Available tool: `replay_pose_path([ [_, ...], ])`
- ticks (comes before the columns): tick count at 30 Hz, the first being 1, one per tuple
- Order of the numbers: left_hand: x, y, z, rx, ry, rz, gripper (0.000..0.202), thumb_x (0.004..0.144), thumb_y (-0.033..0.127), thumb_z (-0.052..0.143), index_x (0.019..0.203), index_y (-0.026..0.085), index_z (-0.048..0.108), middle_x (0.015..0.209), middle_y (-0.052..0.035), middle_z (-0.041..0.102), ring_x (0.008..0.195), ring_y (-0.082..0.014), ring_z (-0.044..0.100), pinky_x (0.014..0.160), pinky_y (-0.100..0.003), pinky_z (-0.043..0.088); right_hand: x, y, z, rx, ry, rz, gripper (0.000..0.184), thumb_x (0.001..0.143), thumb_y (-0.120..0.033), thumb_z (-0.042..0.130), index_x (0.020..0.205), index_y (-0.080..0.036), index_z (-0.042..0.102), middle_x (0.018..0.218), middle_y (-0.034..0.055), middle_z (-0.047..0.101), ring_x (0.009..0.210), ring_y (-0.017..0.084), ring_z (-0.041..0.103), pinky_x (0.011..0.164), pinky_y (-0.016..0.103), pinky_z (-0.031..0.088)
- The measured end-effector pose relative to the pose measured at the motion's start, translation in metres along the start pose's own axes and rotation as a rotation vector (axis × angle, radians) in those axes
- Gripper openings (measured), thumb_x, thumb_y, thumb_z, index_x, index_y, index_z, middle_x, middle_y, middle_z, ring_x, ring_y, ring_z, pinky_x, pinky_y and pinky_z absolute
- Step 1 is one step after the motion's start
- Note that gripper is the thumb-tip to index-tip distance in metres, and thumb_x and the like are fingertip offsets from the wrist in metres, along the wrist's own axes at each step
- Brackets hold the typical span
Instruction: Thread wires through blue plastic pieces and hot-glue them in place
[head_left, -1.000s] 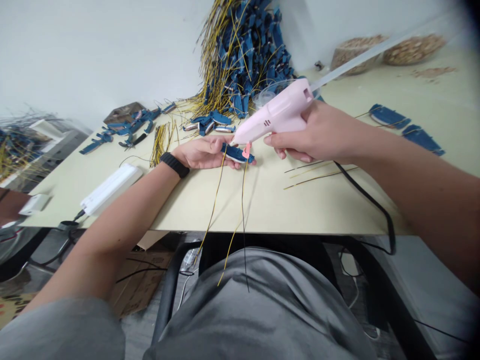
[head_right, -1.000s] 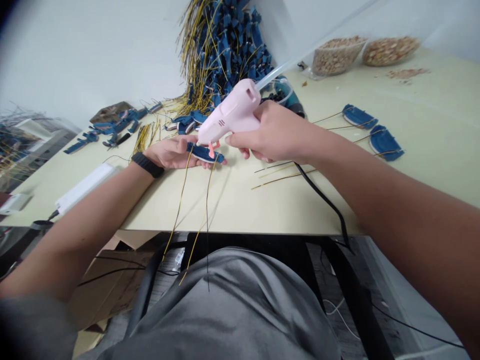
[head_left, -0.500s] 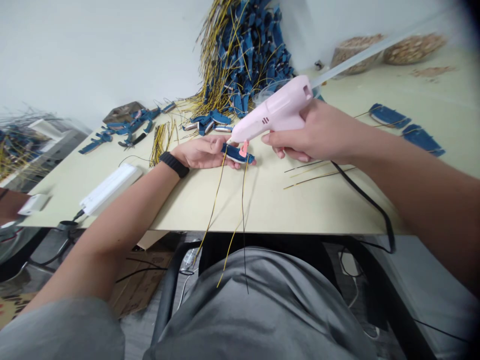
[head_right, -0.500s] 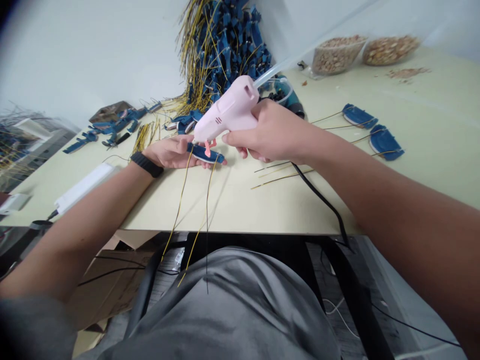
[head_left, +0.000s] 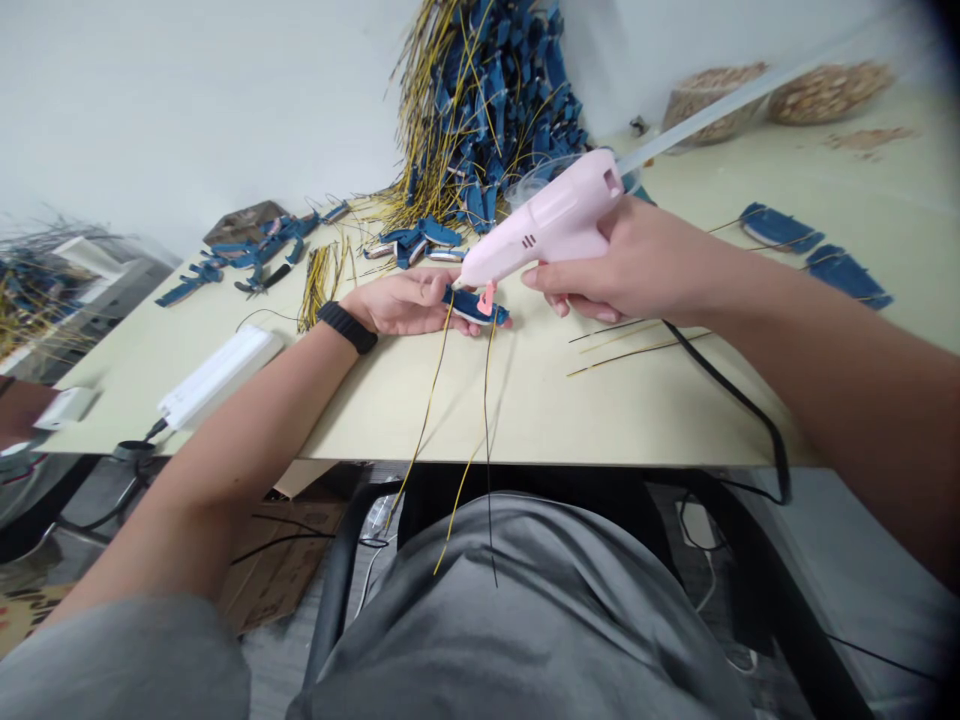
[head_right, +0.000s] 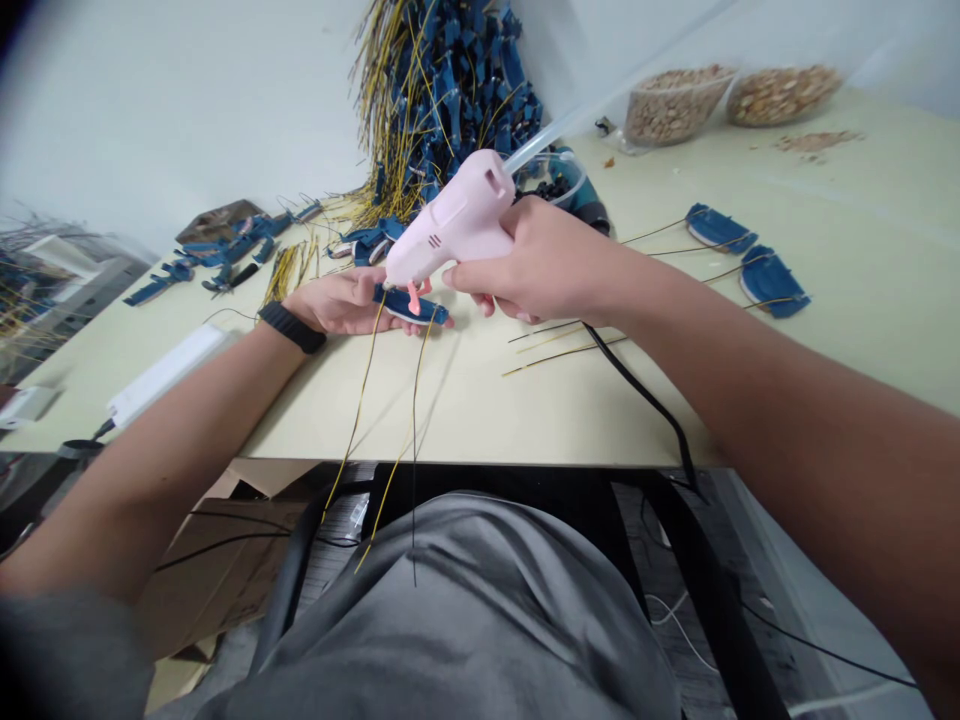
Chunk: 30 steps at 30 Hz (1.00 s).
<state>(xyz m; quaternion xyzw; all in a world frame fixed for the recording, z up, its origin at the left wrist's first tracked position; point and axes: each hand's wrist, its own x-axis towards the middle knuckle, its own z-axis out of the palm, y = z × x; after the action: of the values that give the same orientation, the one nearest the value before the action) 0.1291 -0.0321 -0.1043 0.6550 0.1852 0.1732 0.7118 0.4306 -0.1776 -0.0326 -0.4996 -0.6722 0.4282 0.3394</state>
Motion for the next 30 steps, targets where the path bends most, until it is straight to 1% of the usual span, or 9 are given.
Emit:
replay_pose_path([
  [2,0.000,0.000,-0.001,-0.006,0.026,-0.014,0.070,0.091,0.069,0.112,0.132,0.017,0.091,0.126,-0.0208,0.093,0.129,-0.0485,0.092,0.109,-0.059,0.073,-0.001,0.000,0.000,-0.062,0.047,-0.003,0.029,0.104,-0.023,0.100,0.082,-0.025,0.080,0.075,0.0006,0.076,0.047,0.011,0.051,0.046,0.032,0.037],
  [4,0.000,0.001,-0.001,-0.005,0.003,-0.008,0.075,0.088,0.071,0.115,0.134,0.017,0.091,0.128,-0.0209,0.093,0.126,-0.0464,0.092,0.107,-0.056,0.073,-0.001,0.000,-0.001,-0.084,0.069,-0.008,0.023,0.104,-0.023,0.098,0.086,-0.025,0.084,0.075,0.0008,0.078,0.047,0.011,0.051,0.045,0.032,0.035],
  [8,0.001,0.004,0.003,-0.006,-0.079,-0.007,0.083,0.088,0.074,0.117,0.139,0.013,0.090,0.135,-0.0219,0.093,0.121,-0.0382,0.091,0.102,-0.044,0.072,-0.004,0.001,-0.004,-0.091,0.085,-0.005,0.018,0.104,-0.029,0.098,0.090,-0.026,0.087,0.058,-0.0026,0.062,0.045,0.013,0.044,0.044,0.033,0.027],
  [10,0.001,0.006,0.005,-0.004,-0.079,-0.014,0.083,0.088,0.075,0.117,0.138,0.013,0.090,0.137,-0.0218,0.093,0.119,-0.0358,0.090,0.101,-0.042,0.072,-0.006,0.001,-0.007,-0.115,0.073,0.006,0.016,0.106,-0.031,0.096,0.093,-0.026,0.089,0.055,-0.0030,0.058,0.045,0.013,0.043,0.045,0.033,0.028],
  [17,0.001,0.006,0.006,-0.019,-0.055,-0.004,0.089,0.079,0.081,0.121,0.124,0.013,0.085,0.137,-0.0239,0.092,0.124,-0.0394,0.091,0.104,-0.047,0.072,-0.010,0.000,-0.011,-0.159,0.030,0.074,0.031,0.112,-0.042,0.100,0.095,-0.025,0.081,0.058,-0.0016,0.058,0.048,0.013,0.042,0.046,0.034,0.029],
  [21,0.002,0.006,0.006,0.004,-0.062,-0.022,0.092,0.080,0.084,0.119,0.125,0.011,0.085,0.133,-0.0255,0.094,0.115,-0.0354,0.091,0.104,-0.045,0.072,-0.010,-0.001,-0.007,-0.149,0.012,0.086,0.032,0.111,-0.039,0.101,0.093,-0.025,0.079,0.057,-0.0020,0.056,0.050,0.014,0.042,0.048,0.035,0.029],
  [25,0.002,0.007,0.008,0.006,-0.049,0.006,0.084,0.081,0.083,0.118,0.121,0.015,0.090,0.131,-0.0230,0.094,0.128,-0.0415,0.092,0.105,-0.049,0.074,-0.011,-0.005,-0.005,-0.145,-0.009,0.077,0.028,0.112,-0.033,0.096,0.091,-0.025,0.078,0.057,-0.0030,0.055,0.051,0.014,0.041,0.050,0.035,0.028],
  [28,0.002,0.007,0.007,0.035,-0.035,0.005,0.085,0.077,0.084,0.119,0.122,0.017,0.094,0.131,-0.0212,0.094,0.128,-0.0417,0.092,0.106,-0.050,0.075,-0.011,-0.010,-0.004,-0.164,-0.007,0.118,0.028,0.112,-0.027,0.093,0.089,-0.025,0.077,0.055,-0.0031,0.053,0.049,0.014,0.039,0.050,0.034,0.029],
  [30,0.002,0.005,0.006,0.042,-0.015,-0.028,0.084,0.074,0.080,0.121,0.122,0.017,0.093,0.129,-0.0210,0.093,0.127,-0.0415,0.091,0.109,-0.051,0.075,-0.012,-0.014,-0.004,-0.188,-0.003,0.140,0.029,0.114,-0.021,0.088,0.087,-0.025,0.079,0.054,-0.0027,0.054,0.049,0.013,0.040,0.051,0.033,0.030],
])
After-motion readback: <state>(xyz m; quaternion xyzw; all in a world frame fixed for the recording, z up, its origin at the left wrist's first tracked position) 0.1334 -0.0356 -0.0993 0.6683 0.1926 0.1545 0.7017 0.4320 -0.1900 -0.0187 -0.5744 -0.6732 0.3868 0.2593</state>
